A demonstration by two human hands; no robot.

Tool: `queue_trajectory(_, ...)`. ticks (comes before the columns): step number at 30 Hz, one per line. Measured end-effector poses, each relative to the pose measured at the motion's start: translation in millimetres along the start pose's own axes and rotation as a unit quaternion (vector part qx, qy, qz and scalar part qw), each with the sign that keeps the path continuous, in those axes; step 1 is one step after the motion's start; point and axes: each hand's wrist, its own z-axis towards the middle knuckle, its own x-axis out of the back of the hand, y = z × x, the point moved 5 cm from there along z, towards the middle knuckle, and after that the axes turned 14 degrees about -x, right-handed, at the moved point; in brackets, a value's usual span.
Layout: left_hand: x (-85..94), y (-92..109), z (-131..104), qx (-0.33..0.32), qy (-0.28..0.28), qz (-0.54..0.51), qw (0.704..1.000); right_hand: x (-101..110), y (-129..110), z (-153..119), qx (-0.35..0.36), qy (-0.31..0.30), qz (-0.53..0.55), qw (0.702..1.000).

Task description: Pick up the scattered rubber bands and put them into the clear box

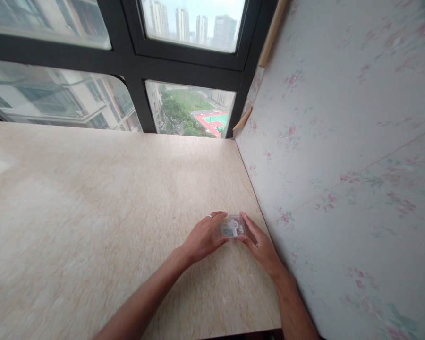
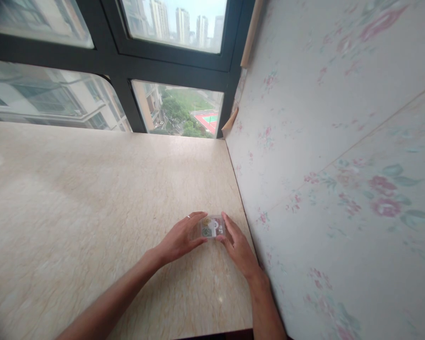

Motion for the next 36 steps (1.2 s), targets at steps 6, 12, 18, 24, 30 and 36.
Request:
queue_trajectory(6,-0.5,-0.1,0.5,0.006,0.002,-0.008,1.000,-0.4,-0.2,0.1,0.001,-0.001,0.006,1.000)
queue_trajectory(12,-1.5,-3.5,1.2,0.014,-0.001,-0.005,1.000,-0.1,0.0,0.7,0.002,0.007,-0.016,1.000)
queue_trajectory(18,-2.6,-6.5,3.3,0.037,0.002,0.006,0.999,0.6,-0.7,2.9,0.011,0.016,-0.046,0.999)
queue_trajectory(24,-4.0,-6.4,2.9,0.055,0.009,0.037,0.998,4.0,-8.2,5.4,0.000,0.012,-0.073,0.997)
queue_trajectory(30,-7.5,-9.6,-1.8,0.045,0.030,0.049,0.997,5.2,-10.2,8.2,-0.002,0.017,-0.076,0.997)
queue_trajectory(36,-12.1,-15.9,-6.4,0.031,0.051,0.045,0.997,1.0,-8.9,5.5,0.001,0.025,-0.054,0.998)
